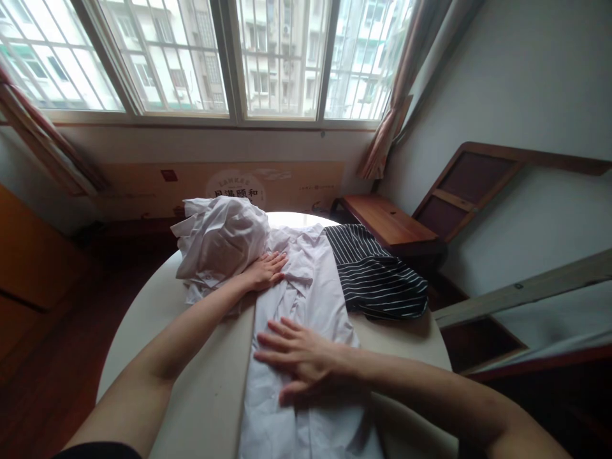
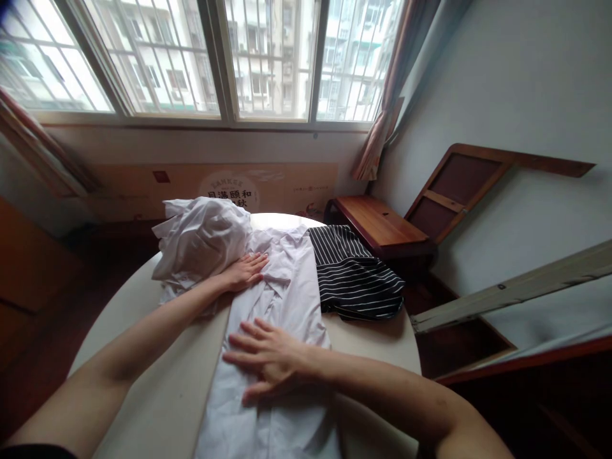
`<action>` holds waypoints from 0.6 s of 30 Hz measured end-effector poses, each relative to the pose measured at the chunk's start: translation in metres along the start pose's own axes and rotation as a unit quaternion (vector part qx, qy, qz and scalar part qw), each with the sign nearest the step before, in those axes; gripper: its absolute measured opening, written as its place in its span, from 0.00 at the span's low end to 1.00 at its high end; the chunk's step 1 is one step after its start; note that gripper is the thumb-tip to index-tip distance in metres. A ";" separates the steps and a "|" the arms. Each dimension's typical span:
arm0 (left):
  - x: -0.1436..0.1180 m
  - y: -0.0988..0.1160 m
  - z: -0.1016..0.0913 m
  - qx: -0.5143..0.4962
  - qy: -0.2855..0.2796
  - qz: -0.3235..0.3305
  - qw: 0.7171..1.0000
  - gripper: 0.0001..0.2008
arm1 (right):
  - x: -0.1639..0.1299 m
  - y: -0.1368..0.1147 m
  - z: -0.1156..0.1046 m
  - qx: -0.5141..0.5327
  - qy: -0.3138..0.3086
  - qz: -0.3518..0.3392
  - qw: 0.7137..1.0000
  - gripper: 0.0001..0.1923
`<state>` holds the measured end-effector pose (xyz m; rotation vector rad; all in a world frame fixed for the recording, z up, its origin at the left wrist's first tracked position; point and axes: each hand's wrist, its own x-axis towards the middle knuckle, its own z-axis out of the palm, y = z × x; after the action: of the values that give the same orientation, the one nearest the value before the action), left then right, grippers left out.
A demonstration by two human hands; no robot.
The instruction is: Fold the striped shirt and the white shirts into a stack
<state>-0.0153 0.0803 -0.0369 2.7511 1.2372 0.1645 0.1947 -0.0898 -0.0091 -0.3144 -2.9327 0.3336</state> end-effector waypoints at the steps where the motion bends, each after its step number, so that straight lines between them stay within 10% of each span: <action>1: 0.000 0.000 0.001 -0.003 0.003 -0.002 1.000 0.26 | -0.004 -0.016 0.006 -0.014 0.010 -0.034 0.999 0.37; 9: -0.010 0.025 -0.014 0.001 0.071 0.004 0.997 0.23 | -0.016 -0.080 0.026 -0.060 0.048 -0.155 0.985 0.21; 12: -0.058 0.050 -0.030 -0.042 0.085 0.046 0.994 0.24 | -0.050 -0.071 -0.010 0.028 0.037 -0.068 0.997 0.23; 18: -0.192 0.114 -0.045 -0.154 -0.090 0.275 0.945 0.40 | -0.136 -0.061 -0.033 0.070 0.000 0.058 0.996 0.30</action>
<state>-0.0651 -0.1358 0.0157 2.6765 0.3377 0.1345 0.3202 -0.1718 0.0169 -0.4643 -2.8790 0.5518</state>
